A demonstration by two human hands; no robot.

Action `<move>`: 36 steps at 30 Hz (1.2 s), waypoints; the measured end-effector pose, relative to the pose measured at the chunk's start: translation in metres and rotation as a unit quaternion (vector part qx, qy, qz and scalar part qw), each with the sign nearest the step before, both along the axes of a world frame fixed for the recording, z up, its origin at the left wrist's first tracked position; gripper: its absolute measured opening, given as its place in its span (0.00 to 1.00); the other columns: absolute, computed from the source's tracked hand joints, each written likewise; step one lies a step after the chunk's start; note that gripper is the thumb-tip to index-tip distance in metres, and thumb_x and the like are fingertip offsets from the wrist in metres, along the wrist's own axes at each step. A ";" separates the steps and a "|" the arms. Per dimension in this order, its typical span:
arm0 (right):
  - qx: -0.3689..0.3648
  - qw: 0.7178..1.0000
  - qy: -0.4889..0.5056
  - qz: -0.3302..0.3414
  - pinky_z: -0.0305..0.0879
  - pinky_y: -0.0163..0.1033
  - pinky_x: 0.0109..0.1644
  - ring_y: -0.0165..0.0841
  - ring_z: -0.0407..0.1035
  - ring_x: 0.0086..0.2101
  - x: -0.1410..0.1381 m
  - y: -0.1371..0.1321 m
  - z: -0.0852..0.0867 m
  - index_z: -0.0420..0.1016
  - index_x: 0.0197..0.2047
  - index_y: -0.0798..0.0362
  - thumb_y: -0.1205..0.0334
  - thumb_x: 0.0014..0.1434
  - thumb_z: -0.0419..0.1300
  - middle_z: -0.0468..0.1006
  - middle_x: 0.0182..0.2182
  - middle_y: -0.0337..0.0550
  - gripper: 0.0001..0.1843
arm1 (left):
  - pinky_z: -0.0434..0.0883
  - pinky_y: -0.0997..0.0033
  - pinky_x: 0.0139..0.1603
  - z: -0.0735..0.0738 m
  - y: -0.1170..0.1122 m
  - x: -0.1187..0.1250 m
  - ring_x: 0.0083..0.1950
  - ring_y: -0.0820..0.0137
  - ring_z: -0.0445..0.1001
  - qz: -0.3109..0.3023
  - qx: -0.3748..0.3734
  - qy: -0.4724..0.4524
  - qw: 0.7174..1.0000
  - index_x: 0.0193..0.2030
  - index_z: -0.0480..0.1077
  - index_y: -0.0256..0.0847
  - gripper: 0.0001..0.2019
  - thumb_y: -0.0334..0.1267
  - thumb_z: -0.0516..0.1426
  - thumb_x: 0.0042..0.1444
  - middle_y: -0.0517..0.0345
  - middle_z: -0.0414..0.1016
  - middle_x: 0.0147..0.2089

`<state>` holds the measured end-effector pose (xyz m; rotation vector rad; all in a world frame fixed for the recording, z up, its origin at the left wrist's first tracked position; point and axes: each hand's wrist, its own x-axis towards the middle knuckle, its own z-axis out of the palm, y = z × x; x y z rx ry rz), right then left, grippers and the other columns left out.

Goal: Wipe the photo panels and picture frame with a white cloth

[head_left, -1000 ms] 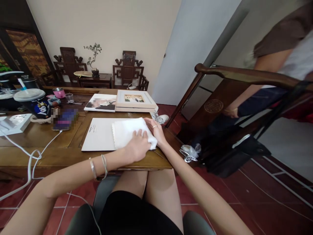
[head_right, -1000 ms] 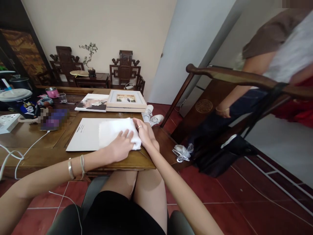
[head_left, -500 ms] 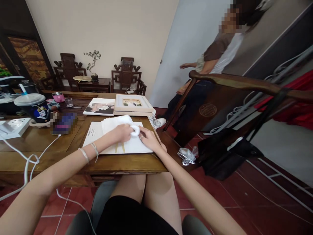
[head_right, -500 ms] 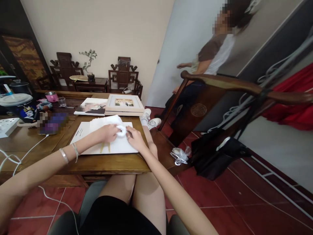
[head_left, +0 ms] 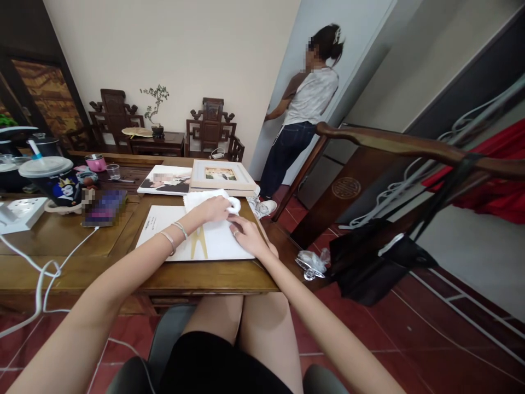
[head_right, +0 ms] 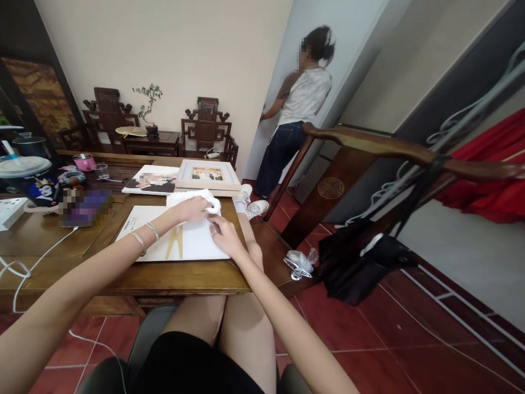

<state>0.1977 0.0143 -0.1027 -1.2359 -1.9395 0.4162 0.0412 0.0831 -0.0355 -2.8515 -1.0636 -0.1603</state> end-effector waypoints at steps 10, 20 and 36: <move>-0.001 1.000 0.016 0.007 0.58 0.51 0.66 0.41 0.67 0.58 0.002 0.004 -0.006 0.78 0.49 0.50 0.69 0.57 0.55 0.76 0.55 0.47 0.19 | 0.66 0.46 0.54 -0.008 -0.118 -0.034 0.58 0.46 0.67 -0.026 0.089 0.116 0.989 0.50 0.74 0.33 0.16 0.30 0.52 0.58 0.30 0.69 0.56; 0.003 1.000 0.012 0.009 0.58 0.51 0.66 0.42 0.67 0.58 0.004 0.004 -0.009 0.78 0.50 0.54 0.69 0.57 0.53 0.75 0.56 0.50 0.20 | 0.64 0.50 0.59 -0.001 -0.146 -0.031 0.63 0.47 0.64 -0.043 0.036 0.109 0.992 0.53 0.73 0.33 0.17 0.34 0.51 0.61 0.33 0.66 0.62; -0.010 1.000 0.010 -0.007 0.58 0.52 0.66 0.43 0.67 0.58 0.003 0.002 -0.007 0.78 0.49 0.52 0.67 0.57 0.54 0.75 0.56 0.49 0.18 | 0.58 0.42 0.64 -0.012 -0.060 -0.040 0.69 0.57 0.58 0.050 0.028 0.036 0.998 0.55 0.71 0.45 0.14 0.38 0.49 0.67 0.51 0.62 0.68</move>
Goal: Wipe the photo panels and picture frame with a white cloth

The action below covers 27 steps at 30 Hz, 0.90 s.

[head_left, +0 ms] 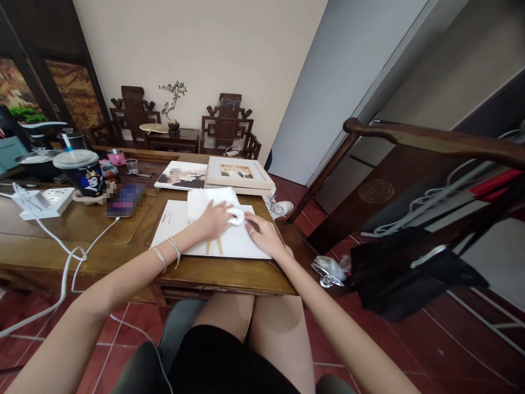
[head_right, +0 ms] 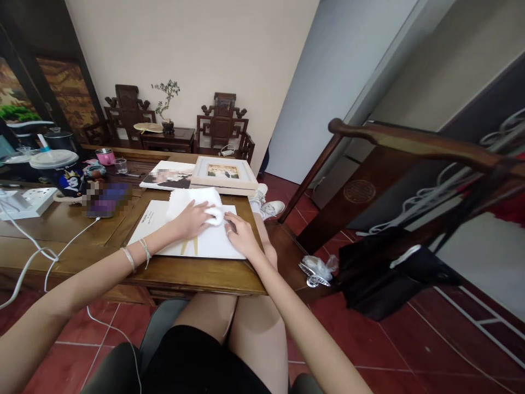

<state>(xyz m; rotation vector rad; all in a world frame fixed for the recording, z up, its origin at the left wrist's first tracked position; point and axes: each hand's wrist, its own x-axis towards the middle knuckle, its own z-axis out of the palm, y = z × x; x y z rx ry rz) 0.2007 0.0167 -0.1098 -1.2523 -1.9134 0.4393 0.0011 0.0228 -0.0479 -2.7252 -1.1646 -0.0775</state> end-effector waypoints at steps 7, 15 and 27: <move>0.013 1.000 -0.009 -0.002 0.58 0.51 0.66 0.43 0.68 0.58 0.000 0.002 -0.002 0.78 0.50 0.55 0.68 0.57 0.53 0.75 0.55 0.52 0.19 | 0.58 0.40 0.64 0.002 -0.072 -0.004 0.70 0.52 0.56 -0.040 0.005 0.054 0.998 0.55 0.73 0.43 0.15 0.36 0.51 0.65 0.46 0.60 0.69; 0.024 1.000 -0.003 0.005 0.58 0.50 0.66 0.41 0.67 0.58 0.000 0.001 -0.003 0.78 0.50 0.55 0.68 0.58 0.53 0.76 0.55 0.52 0.19 | 0.60 0.44 0.63 0.008 -0.127 -0.011 0.69 0.50 0.57 -0.104 0.001 0.040 0.994 0.48 0.77 0.42 0.13 0.38 0.51 0.65 0.48 0.60 0.69; 0.020 1.000 -0.010 0.003 0.58 0.51 0.66 0.42 0.68 0.58 0.000 0.001 -0.002 0.78 0.50 0.55 0.67 0.58 0.54 0.75 0.56 0.53 0.19 | 0.62 0.48 0.62 0.011 -0.014 -0.014 0.70 0.56 0.56 -0.014 -0.037 0.018 0.999 0.55 0.72 0.46 0.16 0.35 0.47 0.68 0.51 0.63 0.68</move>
